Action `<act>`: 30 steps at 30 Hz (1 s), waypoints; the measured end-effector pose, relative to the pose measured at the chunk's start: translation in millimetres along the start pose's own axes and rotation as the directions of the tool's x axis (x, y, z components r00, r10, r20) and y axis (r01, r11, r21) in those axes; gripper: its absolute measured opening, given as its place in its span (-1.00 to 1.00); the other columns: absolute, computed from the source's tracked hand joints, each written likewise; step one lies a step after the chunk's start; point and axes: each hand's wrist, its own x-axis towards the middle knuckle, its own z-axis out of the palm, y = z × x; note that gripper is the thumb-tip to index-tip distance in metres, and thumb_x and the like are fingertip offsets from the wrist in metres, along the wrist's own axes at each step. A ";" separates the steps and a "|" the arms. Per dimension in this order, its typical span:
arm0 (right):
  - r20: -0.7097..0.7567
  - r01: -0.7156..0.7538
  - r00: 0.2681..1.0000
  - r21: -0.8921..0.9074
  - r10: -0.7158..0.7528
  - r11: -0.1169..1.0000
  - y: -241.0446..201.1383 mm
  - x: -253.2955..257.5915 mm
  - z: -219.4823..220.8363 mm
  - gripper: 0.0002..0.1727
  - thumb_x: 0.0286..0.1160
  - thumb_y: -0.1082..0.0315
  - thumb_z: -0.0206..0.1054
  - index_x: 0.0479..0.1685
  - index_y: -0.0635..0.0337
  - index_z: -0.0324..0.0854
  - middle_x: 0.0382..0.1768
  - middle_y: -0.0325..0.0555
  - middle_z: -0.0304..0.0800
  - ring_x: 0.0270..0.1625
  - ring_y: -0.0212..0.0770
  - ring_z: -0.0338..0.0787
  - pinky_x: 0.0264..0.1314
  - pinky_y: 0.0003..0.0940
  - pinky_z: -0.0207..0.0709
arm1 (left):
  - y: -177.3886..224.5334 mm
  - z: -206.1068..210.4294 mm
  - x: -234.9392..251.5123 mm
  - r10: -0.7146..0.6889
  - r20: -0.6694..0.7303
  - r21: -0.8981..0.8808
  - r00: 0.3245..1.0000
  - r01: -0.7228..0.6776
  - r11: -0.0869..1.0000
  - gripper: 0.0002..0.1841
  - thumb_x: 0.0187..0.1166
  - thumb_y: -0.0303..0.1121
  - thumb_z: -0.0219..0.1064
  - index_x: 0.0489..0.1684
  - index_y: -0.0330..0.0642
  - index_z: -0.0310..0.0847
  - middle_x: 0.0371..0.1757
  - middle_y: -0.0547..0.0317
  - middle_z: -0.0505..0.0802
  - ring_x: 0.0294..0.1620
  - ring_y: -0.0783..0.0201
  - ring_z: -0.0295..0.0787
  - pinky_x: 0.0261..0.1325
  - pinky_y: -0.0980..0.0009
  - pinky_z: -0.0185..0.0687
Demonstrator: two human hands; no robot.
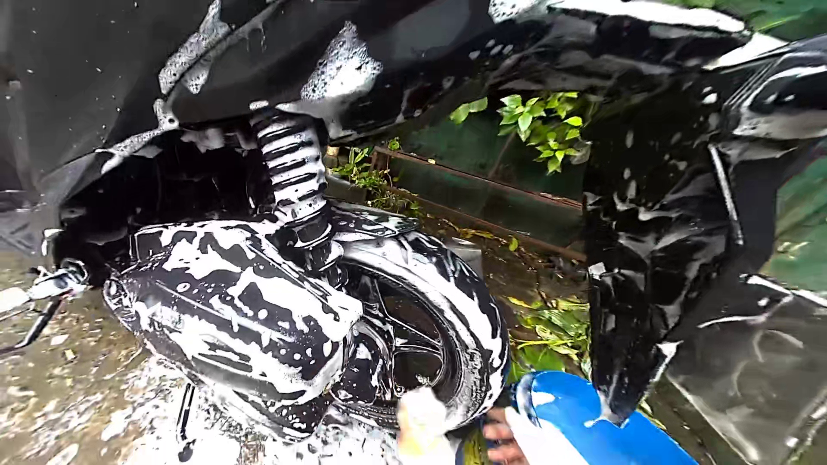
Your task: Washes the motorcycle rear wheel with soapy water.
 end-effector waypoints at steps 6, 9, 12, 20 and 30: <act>-0.213 0.213 0.951 -0.067 -0.222 0.975 -49.1 13.0 -5.7 -0.29 0.89 -0.12 -0.28 0.66 0.26 0.32 0.41 0.22 0.62 0.22 0.04 0.81 0.15 0.01 0.72 | -55.5 -25.9 19.5 -0.087 0.266 0.484 0.960 -0.055 0.873 -0.48 0.66 -0.44 0.14 0.65 -0.30 0.45 0.79 -0.18 0.38 0.65 -0.13 0.51 0.49 0.00 0.60; -0.232 0.498 0.727 -0.471 -0.647 0.728 -88.2 13.6 -3.2 -0.35 0.84 0.06 -0.25 0.63 0.34 0.39 0.56 0.29 0.49 0.63 0.09 0.49 0.66 0.04 0.38 | 19.1 -7.9 0.1 0.066 0.128 0.319 0.990 -0.104 0.942 -0.51 0.57 -0.43 0.24 0.52 -0.31 0.58 0.67 -0.24 0.54 0.46 -0.06 0.73 0.34 0.09 0.74; -0.221 0.567 0.612 -0.547 -0.759 0.616 -124.9 10.8 7.3 -0.36 0.81 0.04 -0.23 0.60 0.23 0.45 0.52 0.17 0.54 0.62 0.06 0.48 0.67 0.08 0.34 | 117.0 -50.3 22.6 0.068 0.025 0.023 0.997 -0.069 0.997 -0.60 0.68 -0.43 0.16 0.44 -0.40 0.54 0.39 -0.28 0.73 0.24 -0.07 0.82 0.23 0.04 0.78; -0.210 0.556 0.607 -0.578 -0.767 0.597 -173.6 7.1 25.6 -0.08 0.41 -0.29 0.25 0.80 -0.05 0.24 0.56 0.00 0.54 0.52 -0.07 0.61 0.50 0.14 0.51 | 156.2 -100.9 71.6 0.014 -0.227 -0.488 0.974 -0.126 0.864 -0.67 0.77 -0.35 0.09 0.35 -0.38 0.43 -0.03 -0.17 0.77 -0.06 0.05 0.77 -0.01 0.04 0.76; -0.433 0.517 0.528 -0.517 -0.730 0.682 -4.9 42.1 55.2 -0.10 0.62 -0.02 0.09 0.68 0.65 0.05 0.52 0.47 0.46 0.59 0.02 0.54 0.69 -0.17 0.37 | -58.5 -14.6 14.0 -0.073 0.075 0.420 0.995 0.034 0.907 -0.52 0.60 -0.45 0.23 0.53 -0.31 0.57 0.59 -0.27 0.61 0.47 -0.13 0.70 0.43 0.04 0.65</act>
